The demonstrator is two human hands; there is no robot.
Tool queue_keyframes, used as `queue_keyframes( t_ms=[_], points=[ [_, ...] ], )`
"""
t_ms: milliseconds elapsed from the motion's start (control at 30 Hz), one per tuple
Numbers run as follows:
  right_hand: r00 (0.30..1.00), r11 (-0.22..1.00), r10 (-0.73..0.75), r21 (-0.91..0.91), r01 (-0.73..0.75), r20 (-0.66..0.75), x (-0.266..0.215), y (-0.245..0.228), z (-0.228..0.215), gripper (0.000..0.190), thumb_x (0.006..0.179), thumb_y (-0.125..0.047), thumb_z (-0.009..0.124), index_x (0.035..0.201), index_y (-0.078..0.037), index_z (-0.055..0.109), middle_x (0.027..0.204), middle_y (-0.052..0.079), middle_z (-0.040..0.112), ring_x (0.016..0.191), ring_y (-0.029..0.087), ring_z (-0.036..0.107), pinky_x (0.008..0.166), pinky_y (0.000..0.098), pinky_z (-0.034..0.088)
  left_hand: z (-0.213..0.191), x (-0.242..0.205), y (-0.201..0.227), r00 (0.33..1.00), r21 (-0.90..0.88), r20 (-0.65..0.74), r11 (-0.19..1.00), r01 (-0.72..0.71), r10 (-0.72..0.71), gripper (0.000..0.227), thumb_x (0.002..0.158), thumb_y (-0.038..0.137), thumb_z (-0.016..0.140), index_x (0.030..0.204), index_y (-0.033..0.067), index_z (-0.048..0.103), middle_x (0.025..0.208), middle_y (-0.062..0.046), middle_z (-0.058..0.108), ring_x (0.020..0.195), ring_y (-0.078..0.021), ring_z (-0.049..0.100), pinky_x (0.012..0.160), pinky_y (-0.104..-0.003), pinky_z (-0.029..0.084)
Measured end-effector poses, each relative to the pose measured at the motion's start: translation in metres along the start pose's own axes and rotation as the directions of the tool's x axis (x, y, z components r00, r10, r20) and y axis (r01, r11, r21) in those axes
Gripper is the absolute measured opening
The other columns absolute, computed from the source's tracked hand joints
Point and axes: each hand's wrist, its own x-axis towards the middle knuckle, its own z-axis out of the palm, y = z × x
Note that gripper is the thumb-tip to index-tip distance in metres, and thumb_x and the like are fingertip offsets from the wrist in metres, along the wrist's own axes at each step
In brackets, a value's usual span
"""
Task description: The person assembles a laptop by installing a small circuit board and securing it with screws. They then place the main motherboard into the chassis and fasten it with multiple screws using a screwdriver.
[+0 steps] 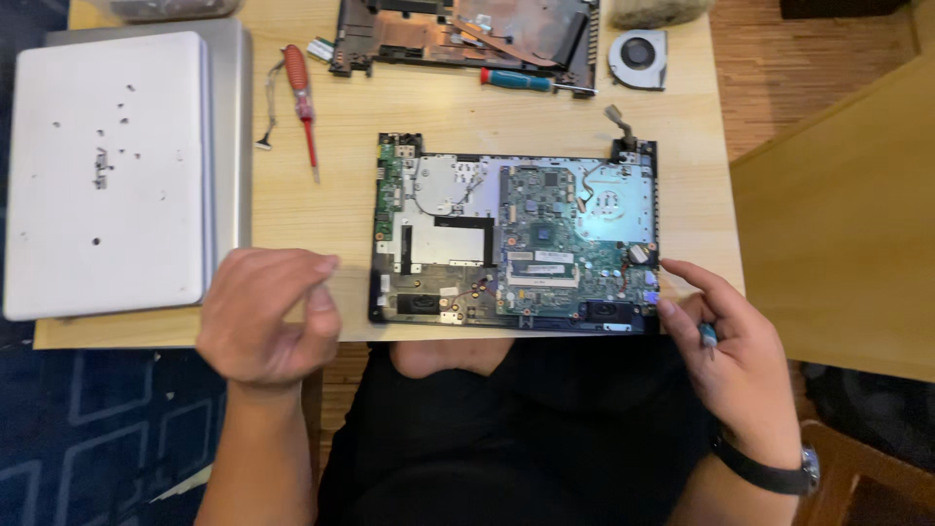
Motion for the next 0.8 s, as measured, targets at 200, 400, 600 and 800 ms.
queue_keyframes(
  t_ms=[200,400,600,800],
  points=[
    [0.998,0.999,0.025,-0.032,-0.027,-0.062,-0.007,0.006,0.005,0.038,0.11,-0.011,0.069,0.147,-0.003,0.07,0.076,0.006,0.059,0.082,0.012,0.053,0.09,0.0273,0.043,-0.072,-0.025,-0.041,0.965,0.317,-0.246,0.933,0.17,-0.092,0.02,0.109,0.005,0.055,0.106,-0.0119,0.066,0.097,-0.026,0.071,0.089,-0.0435,0.067,0.083,-0.052,0.055],
    [0.999,0.999,0.009,-0.046,-0.011,-0.051,-0.006,0.007,0.007,0.036,0.108,-0.014,0.069,0.144,-0.005,0.07,0.077,0.0,0.052,0.079,0.009,0.044,0.083,0.0249,0.039,-0.062,-0.043,-0.029,0.987,0.347,-0.144,0.931,0.112,-0.065,0.011,0.104,-0.002,0.059,0.106,-0.0096,0.066,0.098,-0.023,0.07,0.093,-0.0378,0.064,0.081,-0.045,0.055],
    [0.998,1.0,-0.001,0.012,0.002,-0.061,-0.006,0.01,0.01,0.034,0.105,-0.013,0.069,0.139,-0.007,0.071,0.072,-0.002,0.048,0.075,0.009,0.044,0.083,0.0252,0.041,0.011,0.0,0.03,0.974,0.022,0.197,0.994,0.107,-0.109,0.013,0.099,0.014,0.072,0.108,0.0059,0.075,0.107,-0.01,0.075,0.096,-0.0302,0.071,0.081,-0.041,0.051],
    [0.998,0.997,-0.045,-0.07,0.041,-0.05,-0.005,0.005,0.008,0.031,0.1,-0.017,0.074,0.131,-0.012,0.074,0.069,-0.004,0.048,0.07,0.01,0.044,0.077,0.025,0.038,0.067,0.016,0.033,0.862,-0.123,0.483,0.963,0.239,-0.152,0.027,0.102,0.03,0.071,0.117,0.0071,0.069,0.13,-0.011,0.067,0.125,-0.0348,0.06,0.099,-0.047,0.049]
  ],
)
